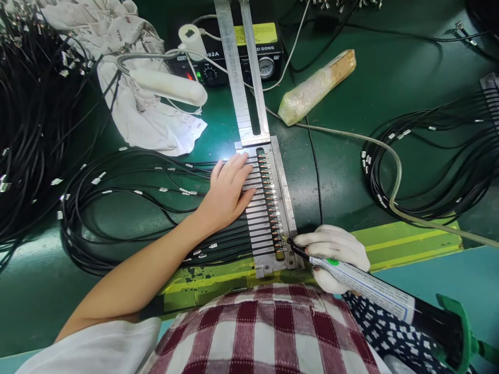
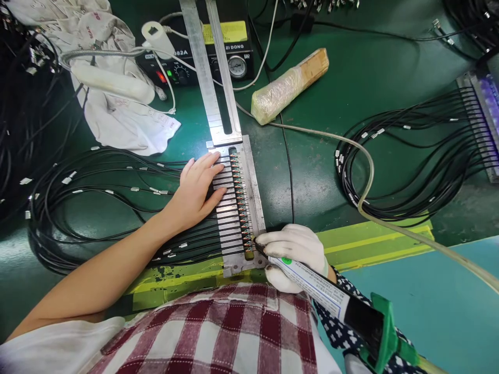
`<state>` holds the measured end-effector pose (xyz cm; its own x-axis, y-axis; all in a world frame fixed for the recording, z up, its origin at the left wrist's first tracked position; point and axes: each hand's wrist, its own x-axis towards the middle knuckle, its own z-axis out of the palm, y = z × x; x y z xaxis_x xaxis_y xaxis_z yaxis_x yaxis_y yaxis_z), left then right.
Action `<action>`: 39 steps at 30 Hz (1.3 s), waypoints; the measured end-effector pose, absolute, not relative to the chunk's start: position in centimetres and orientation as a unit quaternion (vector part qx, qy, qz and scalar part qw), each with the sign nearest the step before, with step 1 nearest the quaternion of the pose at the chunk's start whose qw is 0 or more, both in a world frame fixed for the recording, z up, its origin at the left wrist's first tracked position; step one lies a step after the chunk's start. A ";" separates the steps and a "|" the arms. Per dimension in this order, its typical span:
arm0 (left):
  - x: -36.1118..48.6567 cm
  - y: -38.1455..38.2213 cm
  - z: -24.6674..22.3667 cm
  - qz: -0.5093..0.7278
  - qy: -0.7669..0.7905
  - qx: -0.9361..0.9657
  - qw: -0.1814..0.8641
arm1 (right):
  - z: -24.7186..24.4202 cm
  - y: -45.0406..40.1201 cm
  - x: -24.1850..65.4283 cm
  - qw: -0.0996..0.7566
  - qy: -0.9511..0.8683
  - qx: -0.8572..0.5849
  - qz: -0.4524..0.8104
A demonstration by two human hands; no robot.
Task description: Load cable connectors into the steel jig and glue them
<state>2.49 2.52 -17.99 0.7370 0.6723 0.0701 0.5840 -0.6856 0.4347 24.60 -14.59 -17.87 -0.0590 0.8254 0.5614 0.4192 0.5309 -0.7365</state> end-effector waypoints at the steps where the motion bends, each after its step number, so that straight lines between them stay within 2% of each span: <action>1: 2.5 2.5 -18.0 0.113 0.344 0.911 0.195 | -17.9 -14.6 24.6 0.525 -0.700 -0.444 0.195; 39: 2.5 2.5 -18.0 0.112 0.343 0.914 0.183 | -17.3 -14.0 24.5 0.539 -0.697 -0.438 0.178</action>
<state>2.47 2.48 -18.00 0.7395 0.6685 0.0794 0.5863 -0.6975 0.4121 24.51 -13.98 -17.34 -0.0353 0.8026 0.5955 0.4196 0.5527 -0.7200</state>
